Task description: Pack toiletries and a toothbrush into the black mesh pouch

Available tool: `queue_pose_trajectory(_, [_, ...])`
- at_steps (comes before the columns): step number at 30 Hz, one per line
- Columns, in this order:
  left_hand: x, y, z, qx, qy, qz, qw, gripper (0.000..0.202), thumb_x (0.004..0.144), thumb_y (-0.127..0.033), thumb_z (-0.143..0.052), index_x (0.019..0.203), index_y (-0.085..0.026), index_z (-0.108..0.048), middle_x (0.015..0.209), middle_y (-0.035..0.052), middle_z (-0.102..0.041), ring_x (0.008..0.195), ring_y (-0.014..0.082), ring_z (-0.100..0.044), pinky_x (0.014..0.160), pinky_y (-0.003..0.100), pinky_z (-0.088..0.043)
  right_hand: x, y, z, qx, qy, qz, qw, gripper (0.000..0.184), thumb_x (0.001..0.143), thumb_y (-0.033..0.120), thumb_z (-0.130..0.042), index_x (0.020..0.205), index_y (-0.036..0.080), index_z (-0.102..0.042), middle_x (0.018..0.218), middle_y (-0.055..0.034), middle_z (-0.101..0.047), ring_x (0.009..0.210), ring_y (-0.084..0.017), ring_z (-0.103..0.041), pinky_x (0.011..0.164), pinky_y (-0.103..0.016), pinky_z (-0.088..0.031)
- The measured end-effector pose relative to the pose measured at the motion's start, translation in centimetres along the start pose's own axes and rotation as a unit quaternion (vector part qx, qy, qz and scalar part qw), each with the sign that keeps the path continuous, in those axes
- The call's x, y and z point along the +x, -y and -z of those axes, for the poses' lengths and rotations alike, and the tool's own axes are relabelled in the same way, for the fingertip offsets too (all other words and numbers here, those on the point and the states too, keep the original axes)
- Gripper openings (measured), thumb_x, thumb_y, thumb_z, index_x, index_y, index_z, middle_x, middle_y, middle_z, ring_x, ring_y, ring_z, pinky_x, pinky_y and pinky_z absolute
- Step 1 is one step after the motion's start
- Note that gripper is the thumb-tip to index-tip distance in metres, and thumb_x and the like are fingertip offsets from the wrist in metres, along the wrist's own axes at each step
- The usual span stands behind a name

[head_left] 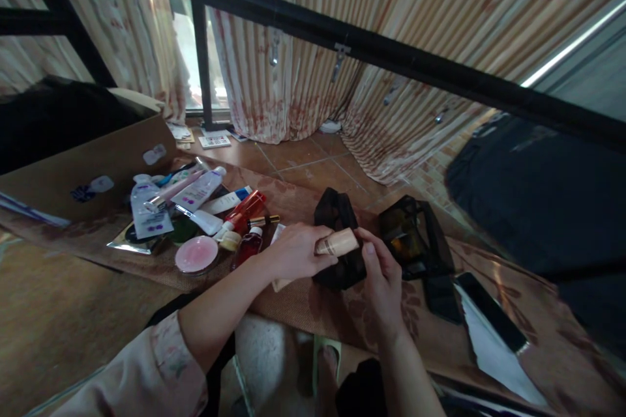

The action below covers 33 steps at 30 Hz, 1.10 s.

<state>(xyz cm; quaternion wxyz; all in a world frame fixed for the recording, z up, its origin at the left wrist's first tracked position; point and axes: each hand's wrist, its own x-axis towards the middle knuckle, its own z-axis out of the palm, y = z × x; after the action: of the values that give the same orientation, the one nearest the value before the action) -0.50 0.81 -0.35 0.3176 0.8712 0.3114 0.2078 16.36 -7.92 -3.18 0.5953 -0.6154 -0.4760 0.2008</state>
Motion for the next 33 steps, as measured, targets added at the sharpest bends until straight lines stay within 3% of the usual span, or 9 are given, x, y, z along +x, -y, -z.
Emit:
queue_pose_trajectory(3, [0.4,0.6,-0.2,-0.083,-0.061,0.037,0.994,0.021,0.077,-0.035,-0.070,0.084,-0.016,-0.068,0.068,-0.0010,-0.062,0.063,0.0142,-0.056,0.058,0.024,-0.036,-0.3,-0.2,0.1,-0.005,-0.057,0.020,0.998,0.033,0.092,0.044,-0.057,0.108,0.019,-0.070,0.109,-0.0098,-0.071,0.102,-0.024,-0.065,0.092,-0.041,-0.049])
queue_pose_trajectory(6, [0.9,1.0,-0.3,-0.254,-0.132,0.080,0.955,0.024,0.077,-0.038,-0.070,0.083,-0.015,-0.067,0.071,-0.0008,-0.063,0.064,0.0136,-0.056,0.058,0.023,-0.039,-0.8,-0.1,0.0,-0.036,-0.064,0.058,0.996,0.027,0.092,0.041,-0.058,0.104,0.020,-0.071,0.103,-0.0086,-0.071,0.096,-0.022,-0.065,0.087,-0.039,-0.050])
queue_pose_trajectory(11, [1.7,1.3,-0.3,-0.497,-0.218,0.162,0.824,0.037,0.070,-0.046,-0.078,0.085,-0.013,-0.070,0.071,-0.0005,-0.065,0.060,0.0115,-0.056,0.056,0.021,-0.043,-1.9,1.5,-0.7,-0.150,0.056,0.107,0.981,0.036,0.084,0.045,-0.067,0.113,0.023,-0.068,0.101,-0.0069,-0.070,0.088,-0.021,-0.063,0.078,-0.036,-0.052])
queue_pose_trajectory(15, [2.2,1.2,-0.8,-0.522,-0.263,0.173,0.793,0.043,0.066,-0.048,-0.083,0.084,-0.012,-0.070,0.068,-0.0014,-0.061,0.053,0.0065,-0.048,0.047,0.017,-0.037,-2.4,2.5,-1.8,-0.221,0.104,0.050,0.968,0.062,0.077,0.047,-0.072,0.131,0.020,-0.059,0.107,-0.0096,-0.070,0.093,-0.025,-0.065,0.083,-0.042,-0.054])
queue_pose_trajectory(18, [2.4,0.9,-1.0,-0.542,-0.237,0.142,0.794,0.043,0.066,-0.048,-0.083,0.083,-0.012,-0.069,0.068,-0.0020,-0.059,0.051,0.0041,-0.044,0.045,0.015,-0.035,-2.3,2.4,-2.3,-0.195,0.079,0.008,0.977,0.053,0.083,0.042,-0.066,0.131,0.021,-0.059,0.113,-0.0101,-0.071,0.097,-0.026,-0.068,0.084,-0.040,-0.054])
queue_pose_trajectory(22, [2.2,0.5,-1.1,-0.548,-0.174,0.126,0.809,0.050,0.073,-0.052,-0.076,0.105,-0.015,-0.066,0.090,0.0046,-0.067,0.070,0.0117,-0.060,0.056,0.020,-0.048,-1.5,2.0,-1.5,-0.086,-0.032,-0.004,0.996,0.047,0.083,0.043,-0.066,0.123,0.019,-0.063,0.114,-0.0096,-0.072,0.093,-0.023,-0.069,0.076,-0.032,-0.056])
queue_pose_trajectory(25, [2.0,0.5,-1.7,-0.387,-0.185,0.173,0.887,0.054,0.082,-0.056,-0.064,0.117,-0.015,-0.061,0.091,0.0072,-0.069,0.076,0.0172,-0.064,0.061,0.026,-0.050,-0.7,1.9,-0.1,-0.055,-0.093,-0.029,0.994,0.052,0.080,0.046,-0.069,0.121,0.015,-0.064,0.102,-0.0091,-0.074,0.078,-0.020,-0.070,0.065,-0.028,-0.055])
queue_pose_trajectory(28, [1.8,0.3,-2.7,-0.164,-0.148,0.197,0.955,0.063,0.081,-0.054,-0.064,0.130,-0.015,-0.053,0.088,0.0078,-0.071,0.081,0.0234,-0.068,0.072,0.032,-0.052,-0.4,1.8,1.1,-0.087,-0.058,-0.062,0.993,0.054,0.079,0.049,-0.069,0.120,0.015,-0.067,0.090,-0.0067,-0.076,0.062,-0.017,-0.066,0.054,-0.026,-0.051])
queue_pose_trajectory(33, [1.8,-0.5,-3.3,-0.023,-0.066,0.219,0.973,0.067,0.083,-0.031,-0.054,0.143,-0.006,-0.037,0.101,0.0174,-0.072,0.092,0.0303,-0.070,0.080,0.037,-0.051,-0.6,1.2,1.4,-0.210,-0.037,-0.020,0.977,0.038,0.083,0.046,-0.062,0.108,0.019,-0.073,0.096,-0.0090,-0.077,0.079,-0.023,-0.072,0.068,-0.031,-0.054])
